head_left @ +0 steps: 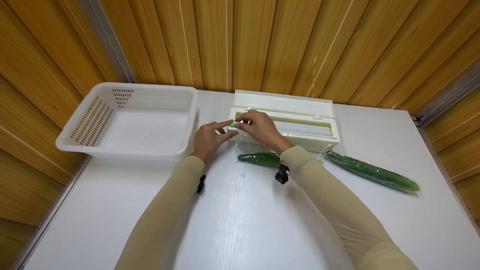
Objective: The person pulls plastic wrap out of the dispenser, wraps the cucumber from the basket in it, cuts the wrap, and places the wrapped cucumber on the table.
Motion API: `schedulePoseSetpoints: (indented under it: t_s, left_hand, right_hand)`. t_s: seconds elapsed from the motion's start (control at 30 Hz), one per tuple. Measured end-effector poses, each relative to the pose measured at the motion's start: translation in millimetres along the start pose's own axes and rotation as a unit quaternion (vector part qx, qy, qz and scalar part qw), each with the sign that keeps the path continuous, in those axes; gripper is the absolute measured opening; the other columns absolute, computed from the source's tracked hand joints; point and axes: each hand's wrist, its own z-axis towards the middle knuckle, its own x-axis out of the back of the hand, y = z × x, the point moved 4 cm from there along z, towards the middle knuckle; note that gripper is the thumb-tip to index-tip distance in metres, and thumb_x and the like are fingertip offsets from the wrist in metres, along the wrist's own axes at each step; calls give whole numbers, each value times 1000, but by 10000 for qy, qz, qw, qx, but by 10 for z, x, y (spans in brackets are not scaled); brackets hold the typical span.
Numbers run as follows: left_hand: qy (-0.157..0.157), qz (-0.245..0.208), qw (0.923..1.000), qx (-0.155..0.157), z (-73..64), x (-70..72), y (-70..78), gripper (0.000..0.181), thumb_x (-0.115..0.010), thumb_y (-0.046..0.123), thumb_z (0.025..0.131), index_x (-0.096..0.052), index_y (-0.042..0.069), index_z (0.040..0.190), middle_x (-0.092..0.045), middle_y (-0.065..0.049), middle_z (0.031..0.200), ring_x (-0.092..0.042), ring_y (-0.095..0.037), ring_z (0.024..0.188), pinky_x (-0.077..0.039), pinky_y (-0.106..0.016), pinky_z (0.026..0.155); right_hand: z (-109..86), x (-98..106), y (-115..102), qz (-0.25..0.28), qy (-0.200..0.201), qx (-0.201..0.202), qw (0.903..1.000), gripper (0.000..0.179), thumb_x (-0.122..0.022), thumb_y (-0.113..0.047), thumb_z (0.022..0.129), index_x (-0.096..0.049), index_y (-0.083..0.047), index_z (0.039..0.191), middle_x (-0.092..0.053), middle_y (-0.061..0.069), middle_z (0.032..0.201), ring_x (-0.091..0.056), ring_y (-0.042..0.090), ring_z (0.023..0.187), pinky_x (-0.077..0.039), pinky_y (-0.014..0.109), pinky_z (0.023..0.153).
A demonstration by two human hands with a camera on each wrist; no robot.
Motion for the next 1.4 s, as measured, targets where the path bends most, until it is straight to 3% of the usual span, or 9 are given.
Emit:
schedulePoseSetpoints:
  t_s: [0.23,0.47,1.03,1.4]
  left_hand:
    - [8,-210,9998,74,26,26,-18,40,-90,33,88,-80,23,126,-80,-8,92,-71,-21,77,-51,-31,63]
    - [7,-178,9998,104,40,37,-21,39,-90,34,88,-81,24,125,-78,-3,85,-67,-17,73,-48,-29,61]
    - [178,364,9984,-402,29,50,54,42,-88,39,88,-79,23,126,-77,-11,81,-67,-20,68,-49,-34,59]
    - [338,630,9953,-648,-24,44,20,41,-87,42,89,-80,25,125,-74,-4,73,-65,-16,62,-51,-36,55]
  right_hand:
    - [29,-46,-56,-367,133,-95,9992,17,-76,-23,101,-83,-14,114,-69,3,101,-64,20,94,-52,36,80]
    - [41,-31,-70,-405,55,-214,9989,14,-76,-20,102,-82,-12,111,-68,4,103,-63,21,97,-51,37,83]
    - [22,52,-85,-698,-259,4,9972,15,-72,-13,104,-79,-3,112,-66,9,104,-62,23,95,-53,38,85]
    - [-20,65,-36,-686,-256,129,9972,15,-72,-10,103,-79,0,111,-65,11,100,-60,24,91,-51,36,82]
